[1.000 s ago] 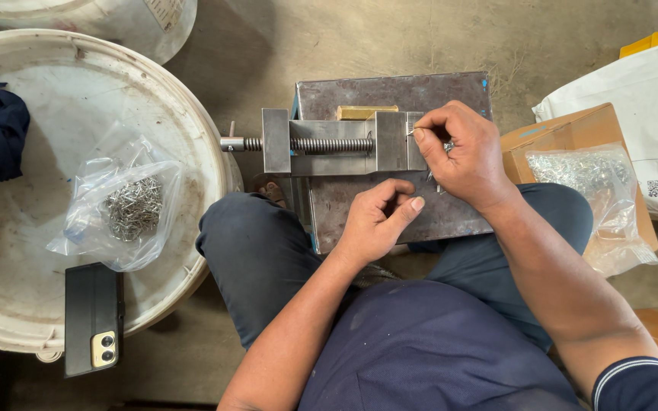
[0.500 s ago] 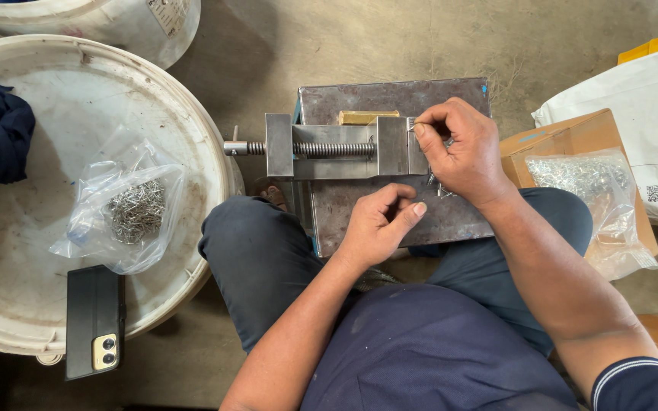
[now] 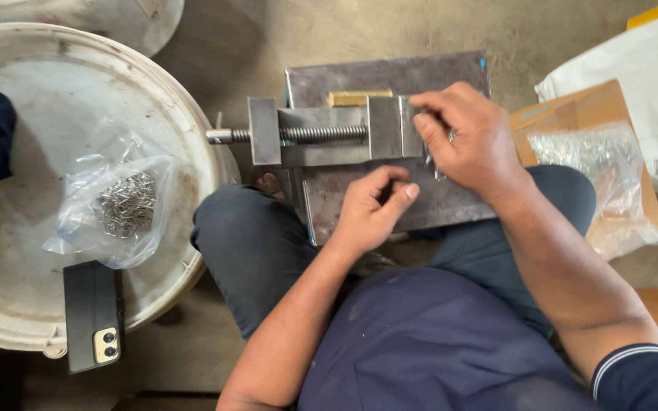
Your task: The person sits on the floor and assembles small metal pins by hand. They pick up individual pins from a pile on a metal workbench, insert them into a metal jig, and then remove the assembled pieces.
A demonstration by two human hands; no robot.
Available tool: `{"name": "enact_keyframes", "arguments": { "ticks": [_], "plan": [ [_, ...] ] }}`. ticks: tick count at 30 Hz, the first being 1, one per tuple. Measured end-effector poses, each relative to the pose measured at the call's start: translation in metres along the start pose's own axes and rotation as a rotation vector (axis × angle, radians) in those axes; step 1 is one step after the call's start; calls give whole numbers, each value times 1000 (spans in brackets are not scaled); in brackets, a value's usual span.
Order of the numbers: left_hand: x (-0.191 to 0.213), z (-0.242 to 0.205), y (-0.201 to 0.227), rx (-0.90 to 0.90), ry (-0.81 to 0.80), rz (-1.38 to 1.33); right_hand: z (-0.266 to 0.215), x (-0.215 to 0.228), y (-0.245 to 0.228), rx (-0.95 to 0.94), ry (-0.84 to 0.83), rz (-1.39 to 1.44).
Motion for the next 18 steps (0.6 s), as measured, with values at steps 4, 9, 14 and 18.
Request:
{"name": "enact_keyframes", "arguments": {
  "ticks": [4, 9, 14, 18],
  "plan": [
    [-1, -3, -14, 44, 18, 4, -45, 6, 37, -106, 17, 32],
    [-3, -6, -13, 4, 1, -32, -99, -8, 69, -346, -52, 105],
    [-9, -3, -12, -15, -12, -74, -121, -8, 68, -283, 9, 63],
    [-11, -3, -11, 6, -9, 20, -117, -11, 70, -273, -11, 66]
  ]
}}
Point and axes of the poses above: each hand's wrist, its own z-axis towards the middle knuckle, its own x-axis out of the back of the hand, y = z × x, the point moved 9 cm from there along z, towards the middle knuckle, and after that the axes turned 10 degrees about -y, right-handed, at the moved point
